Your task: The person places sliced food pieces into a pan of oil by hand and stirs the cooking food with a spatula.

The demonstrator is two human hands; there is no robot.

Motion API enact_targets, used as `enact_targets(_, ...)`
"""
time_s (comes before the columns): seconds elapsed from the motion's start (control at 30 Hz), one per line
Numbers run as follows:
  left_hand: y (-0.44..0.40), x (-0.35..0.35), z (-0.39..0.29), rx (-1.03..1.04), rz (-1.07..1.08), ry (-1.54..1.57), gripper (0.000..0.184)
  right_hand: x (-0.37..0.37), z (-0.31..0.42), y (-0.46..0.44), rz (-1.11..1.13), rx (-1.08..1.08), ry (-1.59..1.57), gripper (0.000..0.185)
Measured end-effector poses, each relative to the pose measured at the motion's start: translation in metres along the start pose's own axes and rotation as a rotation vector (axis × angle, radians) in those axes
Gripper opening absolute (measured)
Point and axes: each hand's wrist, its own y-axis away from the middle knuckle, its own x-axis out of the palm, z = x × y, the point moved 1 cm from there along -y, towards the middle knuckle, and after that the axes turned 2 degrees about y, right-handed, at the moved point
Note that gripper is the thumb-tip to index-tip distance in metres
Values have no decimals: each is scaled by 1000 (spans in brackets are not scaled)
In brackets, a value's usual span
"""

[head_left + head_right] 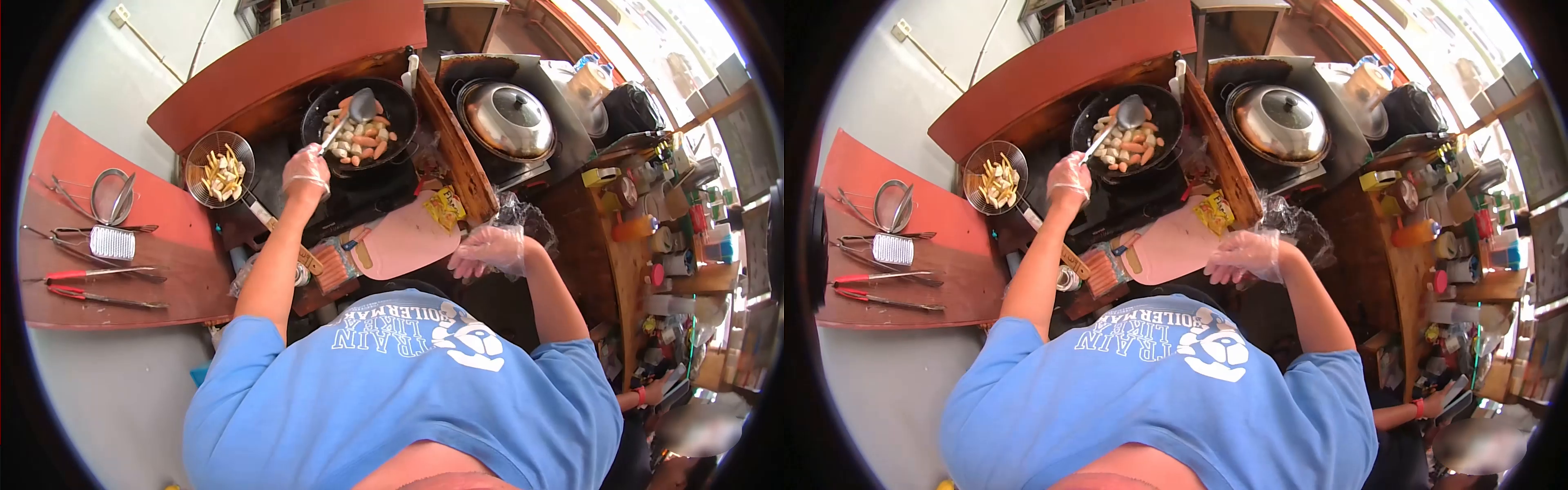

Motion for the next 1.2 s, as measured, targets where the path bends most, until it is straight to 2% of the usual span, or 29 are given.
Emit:
enact_targets(0.03, -4, -7, 2, 3, -18, -26, 19, 3, -11, 5, -79, 27, -177, 40)
enact_targets(0.13, -14, -18, 10, 20, -73, -136, 20, 13, -38, 14, -182, 46, -343, 42)
enact_targets(0.4, -29, 2, 49, 185, -93, -220, 23, 45, -86, 25, -329, 33, -614, 43)
enact_targets(0.47, -29, 16, 60, 137, -67, -174, 24, 51, -101, 24, -372, 63, -657, 43)
enact_targets(0.53, -31, 26, 65, 71, 63, 29, 21, 55, -110, 27, -415, 94, -697, 42)
enact_targets(0.57, -21, 31, 69, -14, 62, 191, 25, 57, -114, 29, -426, 101, -734, 42)
enact_targets(0.6, -19, 33, 69, -11, 63, 191, 25, 59, -118, 31, -435, 108, -771, 41)
enact_targets(0.7, -13, 45, 71, -302, 284, 642, 36, 61, -130, 29, -474, 151, -821, 41)
enact_targets(0.73, -12, 47, 72, -303, 283, 642, 36, 63, -131, 30, -473, 152, -820, 41)
enact_targets(0.8, -5, 51, 72, -476, 346, 887, 32, 64, -131, 31, -508, 155, -816, 41)
enact_targets(0.87, -3, 47, 73, -443, 326, 925, 30, 65, -132, 31, -512, 151, -821, 41)
enact_targets(0.93, -4, 40, 74, -280, 280, 851, 29, 65, -135, 32, -520, 148, -826, 41)
enact_targets(0.97, -3, 38, 73, -281, 279, 852, 29, 65, -139, 31, -535, 158, -830, 41)
enact_targets(1.03, -1, -7, 40, -157, 224, 456, 25, 66, -143, 32, -551, 168, -829, 41)
enact_targets(1.07, -2, -18, 34, -159, 221, 459, 25, 67, -145, 34, -565, 168, -843, 41)
enact_targets(1.17, -4, -36, 19, 74, 111, 226, 19, 73, -157, 40, -585, 174, -881, 40)
enact_targets(1.2, -6, -42, 13, 78, 98, 228, 19, 73, -161, 39, -591, 173, -905, 40)
